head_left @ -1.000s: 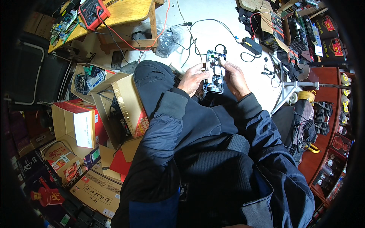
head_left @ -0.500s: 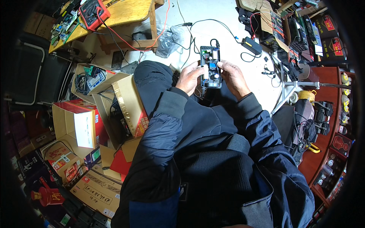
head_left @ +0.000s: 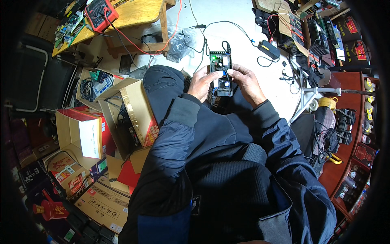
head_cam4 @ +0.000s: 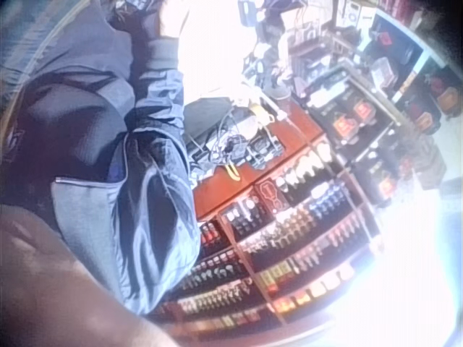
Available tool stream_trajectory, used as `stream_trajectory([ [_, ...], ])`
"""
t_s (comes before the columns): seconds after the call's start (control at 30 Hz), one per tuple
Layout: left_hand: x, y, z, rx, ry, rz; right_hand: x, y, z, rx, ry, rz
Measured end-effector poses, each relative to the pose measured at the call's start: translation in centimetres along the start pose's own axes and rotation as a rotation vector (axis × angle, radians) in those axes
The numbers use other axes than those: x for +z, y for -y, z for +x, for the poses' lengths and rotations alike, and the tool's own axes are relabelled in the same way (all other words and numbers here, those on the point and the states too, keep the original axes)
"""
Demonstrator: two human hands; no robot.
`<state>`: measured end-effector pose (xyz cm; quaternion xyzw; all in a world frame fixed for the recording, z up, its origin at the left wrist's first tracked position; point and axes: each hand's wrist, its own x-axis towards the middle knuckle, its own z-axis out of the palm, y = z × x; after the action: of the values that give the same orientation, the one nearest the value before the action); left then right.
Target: The person opens a black electronic device, removes the back cover, and manipulates internal components. They connect a multimeter probe to the circuit board, observe a green LED indicator, and continue adjusting wires and parts inside the device.
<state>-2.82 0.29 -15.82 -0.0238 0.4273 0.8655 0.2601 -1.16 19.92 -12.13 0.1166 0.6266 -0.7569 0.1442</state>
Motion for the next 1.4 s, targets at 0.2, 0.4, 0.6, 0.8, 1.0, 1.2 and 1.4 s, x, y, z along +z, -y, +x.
stream_trajectory([
  [0.2, 0.0, -0.1, -0.1, 0.001, 0.003, -0.017, 0.1, 0.0, 0.1, -0.018, 0.017, 0.019],
  [0.4, 0.4, -0.1, -0.1, 0.037, -0.005, 0.025, -0.2, -0.2, 0.2, -0.041, 0.001, -0.042],
  [0.6, 0.5, -0.3, -0.3, 0.019, -0.023, -0.052, -0.1, 0.1, 0.0, -0.042, 0.017, -0.047],
  [0.8, 0.2, -0.2, -0.3, 0.033, -0.001, 0.003, 0.2, 0.2, 0.0, -0.062, 0.011, -0.072],
  [1.0, 0.1, 0.0, -0.1, 0.043, 0.000, 0.027, 0.1, 0.2, 0.0, -0.054, -0.016, -0.102],
  [1.2, 0.0, 0.0, -0.1, 0.029, 0.020, -0.093, 0.6, 0.5, -0.2, -0.074, -0.014, -0.077],
  [1.4, -0.1, -0.3, -0.2, 0.010, 0.070, -0.088, 0.3, 0.8, 0.2, -0.073, 0.006, -0.087],
])
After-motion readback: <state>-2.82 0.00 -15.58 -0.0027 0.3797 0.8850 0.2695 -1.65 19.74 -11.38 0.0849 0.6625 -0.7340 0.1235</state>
